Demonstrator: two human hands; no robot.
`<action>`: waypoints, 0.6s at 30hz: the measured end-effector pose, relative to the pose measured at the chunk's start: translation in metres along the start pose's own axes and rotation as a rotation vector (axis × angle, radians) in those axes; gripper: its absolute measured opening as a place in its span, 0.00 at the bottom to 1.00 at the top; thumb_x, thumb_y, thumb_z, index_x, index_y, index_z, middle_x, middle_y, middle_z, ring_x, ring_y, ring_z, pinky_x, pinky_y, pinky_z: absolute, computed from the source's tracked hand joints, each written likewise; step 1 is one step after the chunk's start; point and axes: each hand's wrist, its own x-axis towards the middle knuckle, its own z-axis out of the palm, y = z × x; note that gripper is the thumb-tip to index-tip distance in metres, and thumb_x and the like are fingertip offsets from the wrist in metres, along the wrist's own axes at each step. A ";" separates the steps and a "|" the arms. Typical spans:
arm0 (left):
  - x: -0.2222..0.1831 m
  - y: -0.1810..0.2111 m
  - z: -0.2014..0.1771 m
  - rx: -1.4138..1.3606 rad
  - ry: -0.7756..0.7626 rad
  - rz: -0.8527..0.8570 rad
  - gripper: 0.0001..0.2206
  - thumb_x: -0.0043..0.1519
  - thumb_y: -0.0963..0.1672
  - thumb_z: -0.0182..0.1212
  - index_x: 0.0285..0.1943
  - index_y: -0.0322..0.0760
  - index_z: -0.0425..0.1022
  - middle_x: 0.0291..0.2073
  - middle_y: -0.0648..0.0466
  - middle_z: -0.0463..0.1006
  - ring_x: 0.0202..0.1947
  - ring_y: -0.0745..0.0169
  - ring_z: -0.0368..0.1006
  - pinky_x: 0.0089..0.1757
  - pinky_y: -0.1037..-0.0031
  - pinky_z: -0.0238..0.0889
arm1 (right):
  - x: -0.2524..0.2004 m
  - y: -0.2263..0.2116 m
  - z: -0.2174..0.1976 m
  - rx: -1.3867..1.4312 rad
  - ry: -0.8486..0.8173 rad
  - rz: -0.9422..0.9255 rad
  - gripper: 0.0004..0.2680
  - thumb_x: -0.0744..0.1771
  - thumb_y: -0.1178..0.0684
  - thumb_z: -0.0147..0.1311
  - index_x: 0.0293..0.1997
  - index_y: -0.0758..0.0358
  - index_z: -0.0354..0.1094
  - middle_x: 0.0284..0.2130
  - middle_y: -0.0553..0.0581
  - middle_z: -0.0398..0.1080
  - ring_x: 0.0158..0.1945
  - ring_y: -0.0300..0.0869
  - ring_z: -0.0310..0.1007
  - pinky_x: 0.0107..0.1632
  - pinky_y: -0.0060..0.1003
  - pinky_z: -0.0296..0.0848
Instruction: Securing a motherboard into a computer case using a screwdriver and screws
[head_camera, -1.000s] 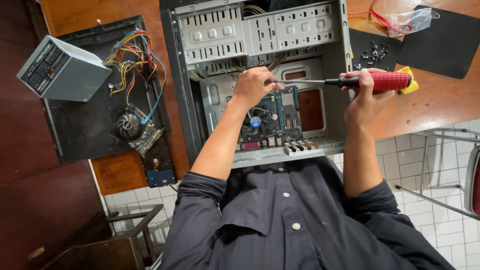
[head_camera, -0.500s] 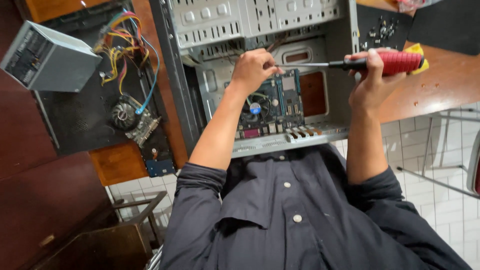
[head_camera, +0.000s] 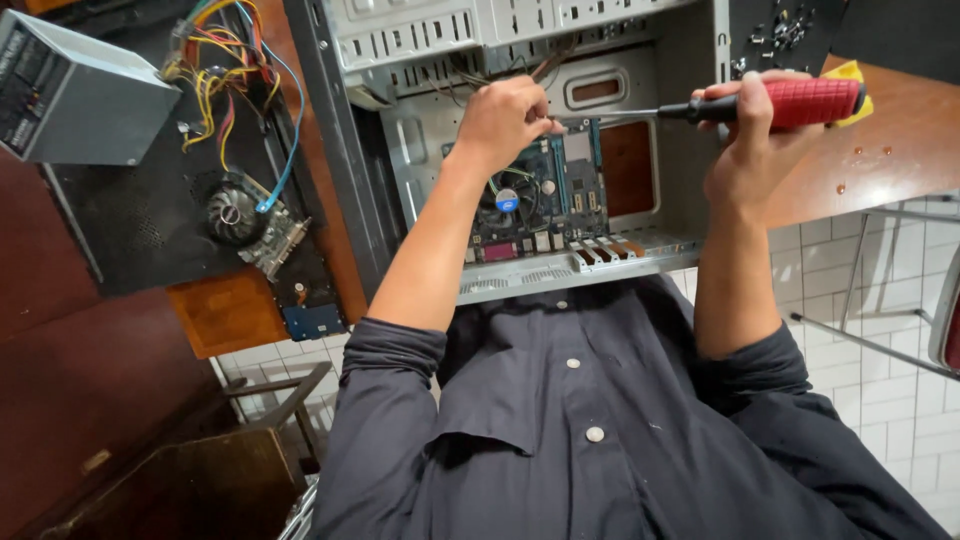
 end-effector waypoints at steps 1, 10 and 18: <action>0.001 0.000 -0.001 -0.004 -0.004 -0.003 0.15 0.56 0.49 0.79 0.28 0.40 0.76 0.28 0.57 0.79 0.25 0.67 0.74 0.33 0.74 0.75 | 0.001 0.000 0.000 -0.004 0.001 0.005 0.10 0.70 0.51 0.56 0.47 0.65 0.59 0.31 0.67 0.76 0.35 0.54 0.83 0.30 0.36 0.76; -0.004 0.006 -0.010 0.022 0.035 0.070 0.18 0.54 0.49 0.82 0.26 0.43 0.72 0.25 0.62 0.76 0.24 0.65 0.70 0.29 0.68 0.66 | 0.006 0.018 -0.012 -0.011 -0.059 -0.068 0.17 0.72 0.41 0.60 0.51 0.65 0.57 0.33 0.70 0.74 0.34 0.52 0.78 0.29 0.35 0.70; -0.008 0.021 -0.024 -0.087 -0.062 -0.028 0.14 0.56 0.49 0.79 0.27 0.45 0.76 0.27 0.62 0.77 0.29 0.64 0.70 0.31 0.70 0.62 | 0.008 0.024 -0.018 0.127 -0.046 0.025 0.11 0.73 0.51 0.61 0.52 0.62 0.59 0.37 0.68 0.73 0.27 0.44 0.65 0.28 0.33 0.64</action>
